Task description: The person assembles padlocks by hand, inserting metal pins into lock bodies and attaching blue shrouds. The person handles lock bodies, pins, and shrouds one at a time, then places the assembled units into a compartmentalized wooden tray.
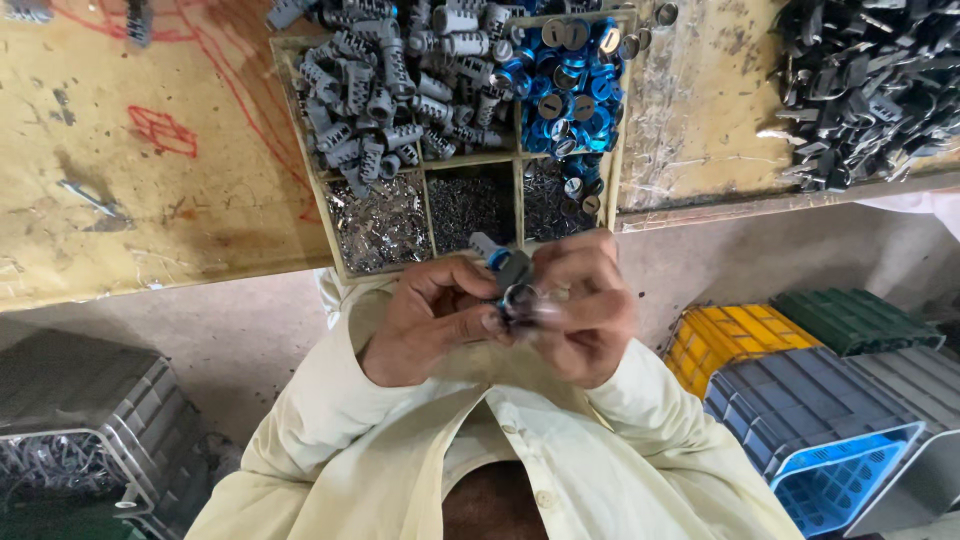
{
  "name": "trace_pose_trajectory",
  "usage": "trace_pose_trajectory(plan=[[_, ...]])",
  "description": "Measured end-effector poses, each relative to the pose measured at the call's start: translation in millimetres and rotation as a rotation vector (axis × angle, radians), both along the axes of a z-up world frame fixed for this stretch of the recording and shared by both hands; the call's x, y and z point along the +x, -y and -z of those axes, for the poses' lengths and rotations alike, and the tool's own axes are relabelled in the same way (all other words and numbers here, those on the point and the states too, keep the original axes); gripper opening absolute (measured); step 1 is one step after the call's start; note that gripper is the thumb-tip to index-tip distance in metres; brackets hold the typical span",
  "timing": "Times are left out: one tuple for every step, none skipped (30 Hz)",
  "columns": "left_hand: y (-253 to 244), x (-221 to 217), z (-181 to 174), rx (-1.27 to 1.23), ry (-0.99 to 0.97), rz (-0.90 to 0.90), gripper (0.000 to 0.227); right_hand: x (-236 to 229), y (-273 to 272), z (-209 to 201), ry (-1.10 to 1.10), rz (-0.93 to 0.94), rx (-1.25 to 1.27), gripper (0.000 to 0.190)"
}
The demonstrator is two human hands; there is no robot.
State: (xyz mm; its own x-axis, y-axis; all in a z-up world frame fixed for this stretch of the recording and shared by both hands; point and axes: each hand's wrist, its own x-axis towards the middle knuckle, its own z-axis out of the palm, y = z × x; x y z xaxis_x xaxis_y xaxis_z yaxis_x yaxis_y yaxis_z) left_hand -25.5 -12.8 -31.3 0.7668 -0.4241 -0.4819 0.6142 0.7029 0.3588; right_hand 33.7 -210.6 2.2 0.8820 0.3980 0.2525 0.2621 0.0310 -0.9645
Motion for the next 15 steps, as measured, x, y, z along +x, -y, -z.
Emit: trace_pose_trajectory(plan=[[1,0,2,-0.058,-0.042,-0.028,0.019,4,-2,-3,0.022,-0.030,-0.016,0.046],[0,0,1,-0.113,-0.085,-0.054,0.019,6,-5,-6,0.042,-0.059,-0.028,0.049],[-4,-1,0,-0.055,-0.040,-0.042,0.019,9,-6,-9,0.037,-0.077,-0.077,0.042],[-8,1,-2,-0.002,0.009,-0.026,0.020,15,-4,-15,0.036,-0.091,-0.131,0.035],[-14,3,-6,0.052,0.058,-0.010,0.021,20,-3,-21,0.034,-0.105,-0.184,0.029],[-20,4,-11,0.270,0.147,0.060,0.021,27,-2,-27,-0.034,-0.160,-0.255,0.028],[-27,5,-18,0.489,0.234,0.130,0.022,34,-1,-36,-0.101,-0.215,-0.326,0.027],[-34,6,-26,0.710,0.315,0.201,0.024,40,1,-44,-0.172,-0.268,-0.397,0.027],[-38,9,-32,0.735,0.358,0.284,0.027,49,2,-52,-0.155,-0.394,-0.479,0.029],[-42,12,-37,0.763,0.403,0.364,0.030,60,3,-59,-0.132,-0.520,-0.560,0.031],[-46,15,-42,0.790,0.447,0.445,0.033,71,1,-64,-0.108,-0.647,-0.641,0.033],[-52,18,-48,0.786,0.490,0.453,0.038,82,-2,-66,-0.056,-0.677,-0.610,0.031],[-60,21,-53,0.783,0.533,0.462,0.043,93,-4,-69,-0.004,-0.707,-0.579,0.030],[-68,23,-58,0.779,0.574,0.475,0.049,100,-8,-70,0.045,-0.734,-0.545,0.029],[-72,24,-62,0.842,0.564,0.330,0.044,103,-12,-72,0.013,-0.503,-0.449,0.034]])
